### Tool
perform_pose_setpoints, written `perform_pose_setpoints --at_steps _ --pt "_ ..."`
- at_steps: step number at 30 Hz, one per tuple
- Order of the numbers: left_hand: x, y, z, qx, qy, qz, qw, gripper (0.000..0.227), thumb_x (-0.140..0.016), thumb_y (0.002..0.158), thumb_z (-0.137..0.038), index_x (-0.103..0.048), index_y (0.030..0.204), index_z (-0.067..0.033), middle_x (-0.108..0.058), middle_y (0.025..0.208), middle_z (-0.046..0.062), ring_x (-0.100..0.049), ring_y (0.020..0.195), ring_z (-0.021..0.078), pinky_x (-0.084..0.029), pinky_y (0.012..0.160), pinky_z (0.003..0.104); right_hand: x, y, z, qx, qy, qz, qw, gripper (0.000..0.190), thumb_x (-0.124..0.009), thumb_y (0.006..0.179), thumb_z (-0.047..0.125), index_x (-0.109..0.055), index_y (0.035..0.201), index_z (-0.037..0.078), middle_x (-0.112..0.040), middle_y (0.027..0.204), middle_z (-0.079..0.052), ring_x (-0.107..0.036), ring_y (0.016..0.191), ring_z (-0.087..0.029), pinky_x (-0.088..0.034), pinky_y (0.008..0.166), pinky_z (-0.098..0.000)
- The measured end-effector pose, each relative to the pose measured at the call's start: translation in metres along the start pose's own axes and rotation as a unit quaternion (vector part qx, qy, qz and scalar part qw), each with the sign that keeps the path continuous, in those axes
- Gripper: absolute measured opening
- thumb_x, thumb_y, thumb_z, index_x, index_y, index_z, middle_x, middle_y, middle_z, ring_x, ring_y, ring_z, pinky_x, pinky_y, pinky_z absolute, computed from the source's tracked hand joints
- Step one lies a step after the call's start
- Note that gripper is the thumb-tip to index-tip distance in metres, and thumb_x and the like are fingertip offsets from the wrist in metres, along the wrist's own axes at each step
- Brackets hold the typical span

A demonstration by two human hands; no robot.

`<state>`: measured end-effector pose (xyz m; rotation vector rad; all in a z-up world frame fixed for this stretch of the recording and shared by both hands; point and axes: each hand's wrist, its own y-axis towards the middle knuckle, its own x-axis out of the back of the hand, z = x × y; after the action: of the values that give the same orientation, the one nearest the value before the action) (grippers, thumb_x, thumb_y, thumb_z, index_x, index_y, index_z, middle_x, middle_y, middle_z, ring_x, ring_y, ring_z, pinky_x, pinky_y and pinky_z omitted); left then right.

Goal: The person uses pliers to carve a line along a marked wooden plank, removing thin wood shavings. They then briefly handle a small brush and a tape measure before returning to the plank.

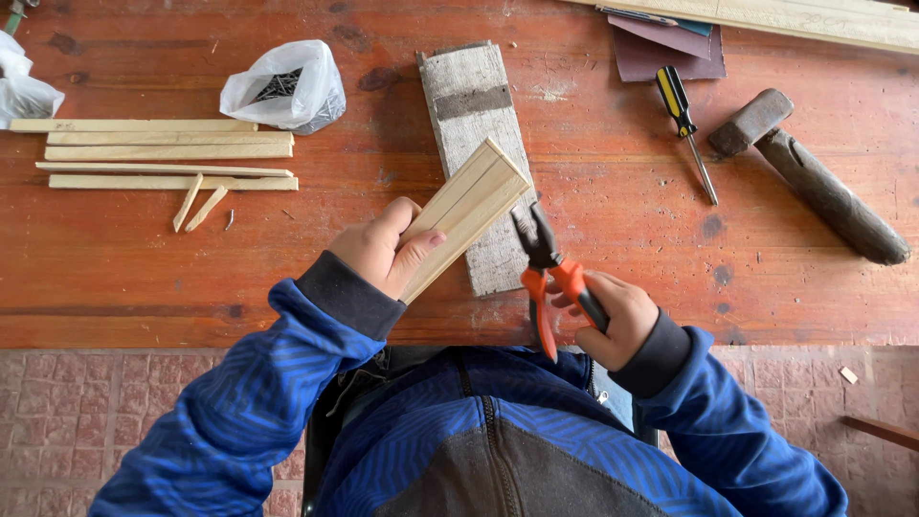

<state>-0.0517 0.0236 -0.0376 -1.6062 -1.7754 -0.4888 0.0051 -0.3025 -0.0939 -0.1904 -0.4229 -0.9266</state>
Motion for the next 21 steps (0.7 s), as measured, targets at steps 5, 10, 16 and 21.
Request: perform_pose_setpoints --at_steps 5,10,16,21 --pt "0.003 0.002 0.002 0.016 0.003 -0.010 1.000 0.035 -0.057 0.099 -0.056 -0.061 0.105 -0.0225 -0.069 0.079 0.019 -0.072 0.087 0.0431 -0.058 0.079 0.049 -0.009 -0.004 0.008 0.015 0.023 0.006 1.000 0.056 -0.057 0.060 0.000 -0.072 0.114 0.000 -0.077 0.087 -0.018 -0.080 0.073 -0.032 -0.065 0.060 -0.0397" --pt "-0.003 0.003 0.016 0.025 -0.066 -0.019 0.997 0.029 -0.060 0.098 -0.054 -0.063 0.099 -0.0243 -0.068 0.076 0.015 -0.071 0.088 0.0403 -0.057 0.080 0.045 -0.014 -0.019 0.007 -0.082 0.314 0.038 0.945 0.079 -0.050 0.057 -0.017 -0.059 0.136 -0.010 -0.063 0.129 -0.034 -0.065 0.122 -0.050 -0.059 0.091 -0.0617" --pt "-0.020 0.013 0.036 0.034 -0.094 -0.013 0.995 0.030 -0.060 0.097 -0.056 -0.063 0.093 -0.0273 -0.067 0.069 0.005 -0.073 0.081 0.0273 -0.056 0.079 0.035 -0.025 -0.030 0.016 0.026 0.540 0.210 0.815 0.072 -0.069 0.085 -0.008 -0.041 0.151 -0.002 -0.052 0.152 -0.026 -0.045 0.142 -0.040 -0.034 0.110 -0.0528" --pt "-0.007 -0.001 0.011 0.035 -0.077 0.023 0.996 0.031 -0.059 0.097 -0.055 -0.065 0.096 -0.0250 -0.069 0.074 0.012 -0.073 0.086 0.0354 -0.057 0.079 0.041 -0.031 -0.019 0.040 0.051 0.558 0.237 0.793 0.045 -0.068 0.087 -0.007 -0.050 0.129 -0.006 -0.059 0.117 -0.022 -0.058 0.112 -0.037 -0.046 0.090 -0.0444"
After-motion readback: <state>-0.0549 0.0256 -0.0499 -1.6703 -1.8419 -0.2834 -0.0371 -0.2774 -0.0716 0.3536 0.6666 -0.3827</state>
